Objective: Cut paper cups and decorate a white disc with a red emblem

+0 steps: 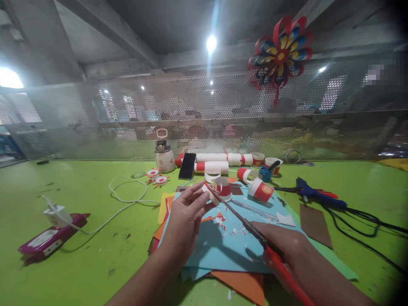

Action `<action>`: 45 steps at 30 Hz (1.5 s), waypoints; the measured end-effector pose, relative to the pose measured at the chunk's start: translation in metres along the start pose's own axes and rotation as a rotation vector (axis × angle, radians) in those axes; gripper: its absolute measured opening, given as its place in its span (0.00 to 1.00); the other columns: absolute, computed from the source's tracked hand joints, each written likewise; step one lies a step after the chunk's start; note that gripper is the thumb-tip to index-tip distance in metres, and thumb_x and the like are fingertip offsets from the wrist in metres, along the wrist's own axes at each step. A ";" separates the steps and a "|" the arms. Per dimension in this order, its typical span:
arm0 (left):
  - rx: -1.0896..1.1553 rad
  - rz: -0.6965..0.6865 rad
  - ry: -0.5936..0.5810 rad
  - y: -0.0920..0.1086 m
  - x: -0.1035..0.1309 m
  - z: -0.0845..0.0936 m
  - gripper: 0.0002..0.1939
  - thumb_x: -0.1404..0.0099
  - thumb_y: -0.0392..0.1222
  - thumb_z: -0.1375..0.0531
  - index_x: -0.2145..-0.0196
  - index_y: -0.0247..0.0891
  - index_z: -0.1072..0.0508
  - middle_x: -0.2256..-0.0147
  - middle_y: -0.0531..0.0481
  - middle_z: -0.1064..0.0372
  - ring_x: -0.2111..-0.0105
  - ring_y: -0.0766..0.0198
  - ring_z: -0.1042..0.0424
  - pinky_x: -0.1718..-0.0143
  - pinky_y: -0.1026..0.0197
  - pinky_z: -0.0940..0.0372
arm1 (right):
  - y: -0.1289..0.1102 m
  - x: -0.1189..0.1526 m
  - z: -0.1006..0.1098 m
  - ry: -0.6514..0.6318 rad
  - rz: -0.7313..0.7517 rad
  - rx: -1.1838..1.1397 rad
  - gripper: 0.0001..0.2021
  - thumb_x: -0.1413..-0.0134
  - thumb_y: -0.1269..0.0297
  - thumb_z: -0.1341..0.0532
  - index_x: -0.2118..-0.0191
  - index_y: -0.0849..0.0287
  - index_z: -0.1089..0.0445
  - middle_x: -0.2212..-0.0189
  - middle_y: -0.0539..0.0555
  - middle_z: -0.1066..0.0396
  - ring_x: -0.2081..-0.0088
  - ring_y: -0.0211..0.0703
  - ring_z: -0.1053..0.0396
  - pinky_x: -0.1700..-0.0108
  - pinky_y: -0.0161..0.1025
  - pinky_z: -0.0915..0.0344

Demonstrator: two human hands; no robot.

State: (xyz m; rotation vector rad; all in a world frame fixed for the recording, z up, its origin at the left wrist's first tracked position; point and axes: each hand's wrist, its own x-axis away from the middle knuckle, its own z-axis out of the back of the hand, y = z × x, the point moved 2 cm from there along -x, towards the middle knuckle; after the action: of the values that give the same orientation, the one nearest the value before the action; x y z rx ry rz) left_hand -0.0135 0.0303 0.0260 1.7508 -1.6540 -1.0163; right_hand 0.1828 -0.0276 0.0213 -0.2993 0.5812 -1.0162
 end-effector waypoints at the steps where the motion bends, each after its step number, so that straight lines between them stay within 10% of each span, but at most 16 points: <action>1: 0.003 0.001 0.002 0.000 0.000 0.000 0.16 0.47 0.36 0.30 0.59 0.33 0.23 0.64 0.43 0.22 0.66 0.59 0.23 0.58 0.56 0.30 | 0.000 0.000 0.000 0.000 -0.004 0.002 0.14 0.40 0.68 0.46 0.55 0.55 0.25 0.62 0.56 0.22 0.62 0.50 0.25 0.56 0.45 0.28; 13: -0.017 -0.004 0.009 0.000 -0.001 0.001 0.16 0.47 0.36 0.31 0.59 0.34 0.23 0.63 0.43 0.22 0.65 0.60 0.23 0.56 0.56 0.31 | 0.005 -0.001 -0.003 0.004 0.015 -0.056 0.11 0.42 0.68 0.45 0.62 0.53 0.24 0.72 0.52 0.22 0.68 0.50 0.25 0.62 0.44 0.27; 23: -0.074 -0.057 -0.022 -0.001 -0.003 0.005 0.15 0.45 0.35 0.32 0.58 0.34 0.24 0.62 0.44 0.22 0.62 0.60 0.24 0.55 0.55 0.31 | 0.014 0.000 -0.006 -0.018 0.003 0.026 0.15 0.40 0.68 0.44 0.49 0.51 0.29 0.54 0.55 0.24 0.52 0.51 0.27 0.48 0.49 0.32; 45: -0.062 -0.072 0.010 -0.002 0.000 0.000 0.13 0.46 0.35 0.32 0.62 0.33 0.26 0.62 0.44 0.24 0.62 0.60 0.25 0.54 0.54 0.32 | -0.002 0.001 -0.002 0.061 -0.009 0.072 0.12 0.44 0.71 0.46 0.63 0.52 0.25 0.71 0.51 0.22 0.70 0.49 0.25 0.65 0.42 0.27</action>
State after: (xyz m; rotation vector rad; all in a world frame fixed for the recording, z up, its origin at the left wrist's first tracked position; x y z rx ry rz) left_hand -0.0124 0.0306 0.0238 1.7830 -1.5470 -1.0771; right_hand 0.1803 -0.0293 0.0205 -0.2079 0.5978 -1.0550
